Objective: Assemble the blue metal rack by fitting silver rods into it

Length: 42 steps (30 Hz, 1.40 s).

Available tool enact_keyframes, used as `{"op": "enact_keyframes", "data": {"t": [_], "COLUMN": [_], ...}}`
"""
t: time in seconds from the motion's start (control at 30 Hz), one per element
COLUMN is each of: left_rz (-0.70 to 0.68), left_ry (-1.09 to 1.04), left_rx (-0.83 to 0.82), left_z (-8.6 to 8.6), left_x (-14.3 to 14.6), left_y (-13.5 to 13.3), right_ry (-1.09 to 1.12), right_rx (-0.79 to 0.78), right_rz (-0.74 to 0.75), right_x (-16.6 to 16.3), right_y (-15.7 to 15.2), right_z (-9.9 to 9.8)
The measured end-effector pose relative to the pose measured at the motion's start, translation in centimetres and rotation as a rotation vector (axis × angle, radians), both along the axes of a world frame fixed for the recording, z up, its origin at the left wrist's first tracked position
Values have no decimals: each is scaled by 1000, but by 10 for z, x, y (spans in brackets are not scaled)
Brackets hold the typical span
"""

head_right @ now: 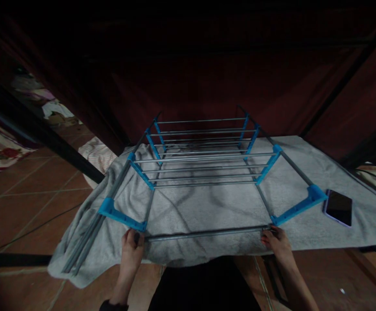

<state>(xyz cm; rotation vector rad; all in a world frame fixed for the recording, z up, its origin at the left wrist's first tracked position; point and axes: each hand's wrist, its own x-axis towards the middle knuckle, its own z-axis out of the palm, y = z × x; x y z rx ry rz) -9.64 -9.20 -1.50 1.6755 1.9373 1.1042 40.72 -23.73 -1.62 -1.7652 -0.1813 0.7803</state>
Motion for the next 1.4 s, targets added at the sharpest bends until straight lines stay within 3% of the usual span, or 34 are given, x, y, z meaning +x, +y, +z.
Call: {"op": "enact_keyframes", "data": {"t": [0.2, 0.3, 0.57, 0.67, 0.8, 0.97, 1.17, 1.4], "left_rz": [-94, -112, -117, -87, -82, -154, -110, -137], "left_ry": [61, 79, 78, 34, 90, 50, 129, 230], "left_rx": [-16, -35, -67, -143, -141, -156, -175, -229], "left_z": [3, 8, 17, 22, 27, 15, 5, -5], "left_x": [-6, -6, -8, -17, -20, -12, -12, -21], "left_y": [1, 1, 4, 13, 28, 37, 33, 35], "right_ry": [-290, -380, -530, -675, -759, -830, -985, -1014], "right_rx": [-231, -312, -295, -240, 42, 315, 218, 105], "right_rz": [213, 240, 140, 202, 494, 944, 1206, 1339], "right_x": [-11, -18, -28, -44, -99, -208, -302, -332], "right_y": [-5, 0, -1, 11, 73, 185, 277, 331], "right_z": [16, 30, 34, 33, 42, 57, 52, 55]}}
